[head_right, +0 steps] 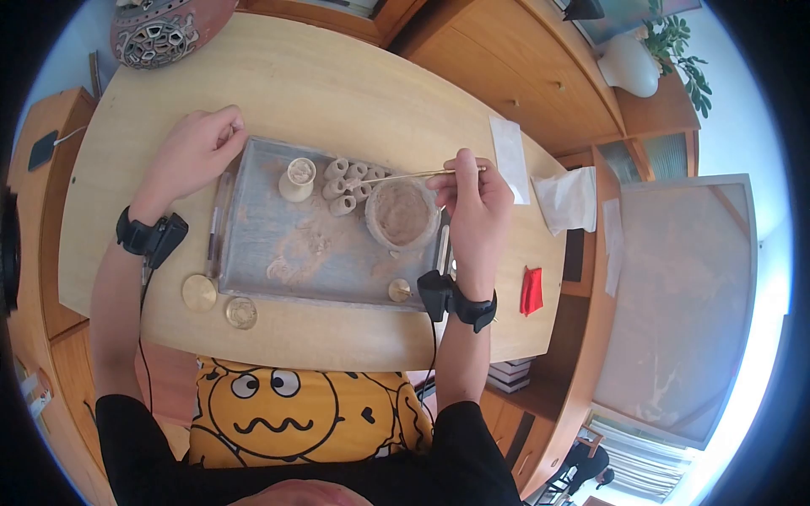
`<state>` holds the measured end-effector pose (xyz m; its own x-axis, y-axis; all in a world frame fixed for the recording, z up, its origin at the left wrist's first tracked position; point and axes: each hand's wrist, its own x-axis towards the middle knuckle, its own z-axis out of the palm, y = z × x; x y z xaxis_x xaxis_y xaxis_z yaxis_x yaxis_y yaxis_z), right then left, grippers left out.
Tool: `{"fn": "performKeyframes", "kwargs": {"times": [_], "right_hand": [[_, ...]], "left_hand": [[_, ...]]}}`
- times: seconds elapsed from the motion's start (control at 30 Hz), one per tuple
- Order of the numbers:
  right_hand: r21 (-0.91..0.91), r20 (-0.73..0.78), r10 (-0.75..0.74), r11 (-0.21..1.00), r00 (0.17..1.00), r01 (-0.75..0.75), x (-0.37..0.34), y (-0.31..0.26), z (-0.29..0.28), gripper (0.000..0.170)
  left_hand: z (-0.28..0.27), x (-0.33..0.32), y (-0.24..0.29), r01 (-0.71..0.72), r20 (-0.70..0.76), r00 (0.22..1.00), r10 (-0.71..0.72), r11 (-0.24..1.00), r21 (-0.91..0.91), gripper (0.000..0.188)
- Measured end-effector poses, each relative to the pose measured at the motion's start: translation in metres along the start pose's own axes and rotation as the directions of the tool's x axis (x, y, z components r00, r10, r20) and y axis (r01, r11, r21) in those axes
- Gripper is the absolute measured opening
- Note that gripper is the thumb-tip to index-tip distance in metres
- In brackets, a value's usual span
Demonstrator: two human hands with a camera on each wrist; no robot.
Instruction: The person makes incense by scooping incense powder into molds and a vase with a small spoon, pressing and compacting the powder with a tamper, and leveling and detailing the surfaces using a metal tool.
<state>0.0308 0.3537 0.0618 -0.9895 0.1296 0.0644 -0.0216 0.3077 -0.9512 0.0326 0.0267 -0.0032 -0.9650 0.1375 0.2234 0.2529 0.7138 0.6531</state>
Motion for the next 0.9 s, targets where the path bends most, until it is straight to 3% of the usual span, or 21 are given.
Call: {"fn": "performKeyframes", "kwargs": {"times": [0.33, 0.53, 0.77, 0.83, 0.9], "right_hand": [[-0.247, 0.048, -0.174, 0.952, 0.984, 0.18, -0.012, -0.032, 0.018, 0.03], [-0.268, 0.04, -0.277, 0.923, 0.96, 0.277, -0.025, -0.034, 0.014, 0.024], [-0.198, -0.123, -0.269, 0.95, 0.955, 0.242, -0.03, -0.015, -0.025, 0.023], [-0.232, -0.139, -0.252, 0.948, 0.958, 0.216, -0.03, -0.004, -0.036, 0.026], [-0.356, -0.116, -0.129, 0.931, 0.985, 0.08, -0.031, 0.003, -0.042, 0.029]], "left_hand": [[0.001, -0.001, 0.001, -0.001, -0.015, 1.0, 0.002, 1.0, 0.012, 0.017], [0.0, 0.0, 0.002, 0.01, 0.001, 1.0, -0.01, 1.0, 0.014, 0.017], [0.001, 0.0, 0.001, -0.022, -0.019, 1.0, 0.022, 1.0, 0.005, 0.017], [0.001, 0.0, 0.001, 0.001, -0.011, 1.0, -0.001, 1.0, 0.023, 0.017], [0.001, -0.001, 0.001, 0.0, -0.009, 1.0, 0.0, 1.0, 0.026, 0.016]]}}
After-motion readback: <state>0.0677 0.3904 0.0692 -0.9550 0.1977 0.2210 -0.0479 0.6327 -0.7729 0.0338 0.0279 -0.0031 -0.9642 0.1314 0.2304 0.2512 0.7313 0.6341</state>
